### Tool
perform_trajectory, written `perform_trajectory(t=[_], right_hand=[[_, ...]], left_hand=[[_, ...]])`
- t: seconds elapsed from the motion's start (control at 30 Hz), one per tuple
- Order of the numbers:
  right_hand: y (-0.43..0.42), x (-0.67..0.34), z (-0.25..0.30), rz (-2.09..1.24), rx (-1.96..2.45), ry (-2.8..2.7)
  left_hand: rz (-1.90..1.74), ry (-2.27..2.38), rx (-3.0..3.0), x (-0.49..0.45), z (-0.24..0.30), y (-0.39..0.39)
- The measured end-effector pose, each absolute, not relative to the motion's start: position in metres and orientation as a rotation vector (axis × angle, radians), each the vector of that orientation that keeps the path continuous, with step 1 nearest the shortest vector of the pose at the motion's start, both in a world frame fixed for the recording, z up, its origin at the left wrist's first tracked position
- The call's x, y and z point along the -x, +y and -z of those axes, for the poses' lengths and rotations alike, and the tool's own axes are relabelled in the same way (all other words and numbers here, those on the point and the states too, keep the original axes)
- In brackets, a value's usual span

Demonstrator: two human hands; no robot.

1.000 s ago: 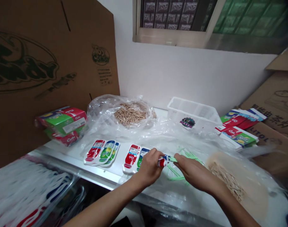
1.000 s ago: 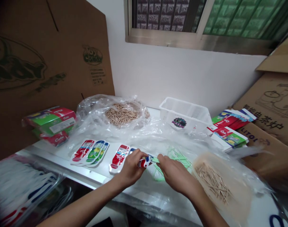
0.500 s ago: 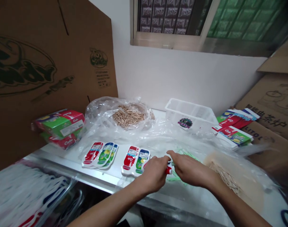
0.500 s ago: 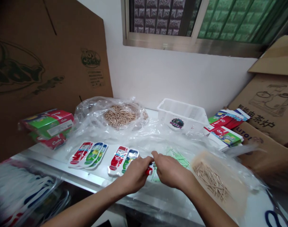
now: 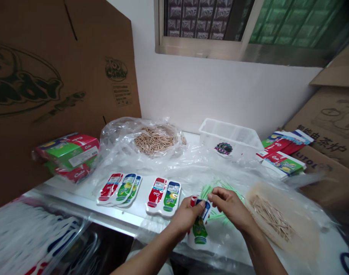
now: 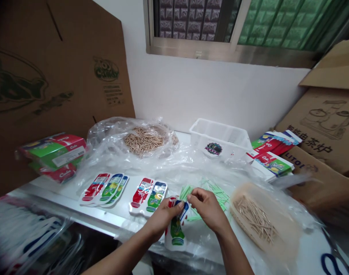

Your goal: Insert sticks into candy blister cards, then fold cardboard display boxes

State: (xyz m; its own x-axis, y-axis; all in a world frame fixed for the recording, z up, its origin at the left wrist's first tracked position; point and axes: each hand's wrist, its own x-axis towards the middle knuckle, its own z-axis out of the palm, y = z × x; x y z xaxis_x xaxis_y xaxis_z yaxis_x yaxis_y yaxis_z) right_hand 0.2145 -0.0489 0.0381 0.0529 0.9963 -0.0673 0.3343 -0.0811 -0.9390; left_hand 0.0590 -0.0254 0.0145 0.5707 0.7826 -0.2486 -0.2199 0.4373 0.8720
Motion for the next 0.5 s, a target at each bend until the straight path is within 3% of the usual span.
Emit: perform_trajectory(t=[0.23,0.5], right_hand=[[-0.051,-0.208,-0.030,-0.860,1.636,-1.329],[-0.057,-0.200,-0.032,-0.905,1.580,-1.244]], left_hand=[[-0.786,0.705,-0.764,-0.066,-0.017,-0.033],[-0.779,0.750,-0.774,-0.067,-0.014,-0.036]])
